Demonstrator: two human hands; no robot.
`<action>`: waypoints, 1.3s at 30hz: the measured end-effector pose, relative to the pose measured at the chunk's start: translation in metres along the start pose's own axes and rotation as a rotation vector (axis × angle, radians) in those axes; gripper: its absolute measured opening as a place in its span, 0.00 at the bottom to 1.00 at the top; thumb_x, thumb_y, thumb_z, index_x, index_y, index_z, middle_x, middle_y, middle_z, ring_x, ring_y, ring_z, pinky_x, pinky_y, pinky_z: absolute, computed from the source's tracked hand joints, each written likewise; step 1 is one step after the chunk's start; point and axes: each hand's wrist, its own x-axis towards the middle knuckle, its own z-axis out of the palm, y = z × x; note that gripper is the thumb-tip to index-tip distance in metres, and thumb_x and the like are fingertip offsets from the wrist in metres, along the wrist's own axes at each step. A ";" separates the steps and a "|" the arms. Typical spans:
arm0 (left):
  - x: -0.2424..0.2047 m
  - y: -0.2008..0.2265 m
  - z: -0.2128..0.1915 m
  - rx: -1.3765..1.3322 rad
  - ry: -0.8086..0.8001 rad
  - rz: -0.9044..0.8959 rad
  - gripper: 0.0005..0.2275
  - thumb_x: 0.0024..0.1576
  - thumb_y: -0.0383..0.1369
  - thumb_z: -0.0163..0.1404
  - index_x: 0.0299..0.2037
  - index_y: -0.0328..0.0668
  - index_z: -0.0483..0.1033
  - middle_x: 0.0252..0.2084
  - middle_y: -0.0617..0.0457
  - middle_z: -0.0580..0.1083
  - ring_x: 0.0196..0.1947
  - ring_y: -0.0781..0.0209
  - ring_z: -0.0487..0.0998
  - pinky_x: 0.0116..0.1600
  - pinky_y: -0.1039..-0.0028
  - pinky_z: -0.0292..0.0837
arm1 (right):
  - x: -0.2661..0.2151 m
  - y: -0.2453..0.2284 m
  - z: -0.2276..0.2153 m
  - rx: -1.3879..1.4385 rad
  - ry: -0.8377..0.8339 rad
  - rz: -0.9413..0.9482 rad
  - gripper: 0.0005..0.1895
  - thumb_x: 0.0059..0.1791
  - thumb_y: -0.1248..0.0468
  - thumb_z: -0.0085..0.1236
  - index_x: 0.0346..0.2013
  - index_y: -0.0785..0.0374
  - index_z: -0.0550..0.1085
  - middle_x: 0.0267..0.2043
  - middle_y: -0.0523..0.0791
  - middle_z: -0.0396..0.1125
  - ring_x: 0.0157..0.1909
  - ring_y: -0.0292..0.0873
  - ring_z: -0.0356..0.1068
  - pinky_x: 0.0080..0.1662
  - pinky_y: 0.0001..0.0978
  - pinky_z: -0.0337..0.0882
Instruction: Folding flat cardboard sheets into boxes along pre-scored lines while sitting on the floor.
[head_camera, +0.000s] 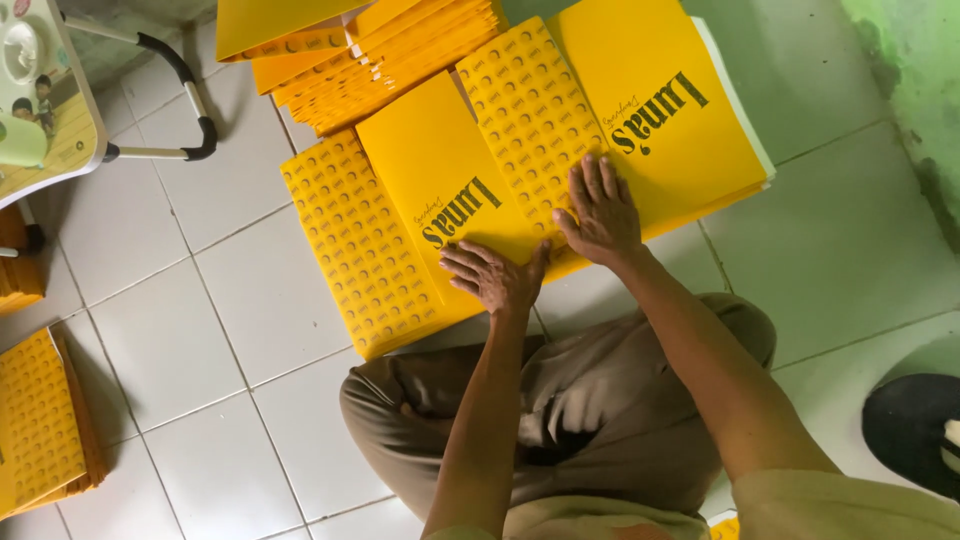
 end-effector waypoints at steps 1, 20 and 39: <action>-0.003 0.002 -0.003 -0.001 0.001 0.001 0.63 0.46 0.74 0.44 0.75 0.26 0.27 0.75 0.21 0.26 0.75 0.25 0.21 0.75 0.39 0.22 | 0.012 0.004 0.007 -0.001 0.002 -0.001 0.39 0.57 0.37 0.35 0.72 0.60 0.63 0.76 0.55 0.51 0.74 0.58 0.50 0.61 0.53 0.60; -0.014 -0.001 -0.026 -0.119 -0.064 0.057 0.62 0.48 0.68 0.49 0.75 0.26 0.24 0.74 0.20 0.23 0.75 0.22 0.22 0.75 0.40 0.25 | -0.003 0.002 -0.014 -0.169 0.003 -0.185 0.43 0.58 0.35 0.23 0.74 0.62 0.58 0.74 0.61 0.48 0.75 0.65 0.44 0.61 0.55 0.58; -0.051 -0.186 -0.004 -1.142 0.208 0.201 0.31 0.53 0.30 0.63 0.68 0.36 0.68 0.71 0.32 0.52 0.71 0.31 0.58 0.60 0.58 0.76 | -0.071 -0.135 -0.008 -0.592 -0.249 -0.604 0.28 0.45 0.66 0.56 0.60 0.73 0.69 0.32 0.61 0.75 0.17 0.38 0.67 0.23 0.29 0.62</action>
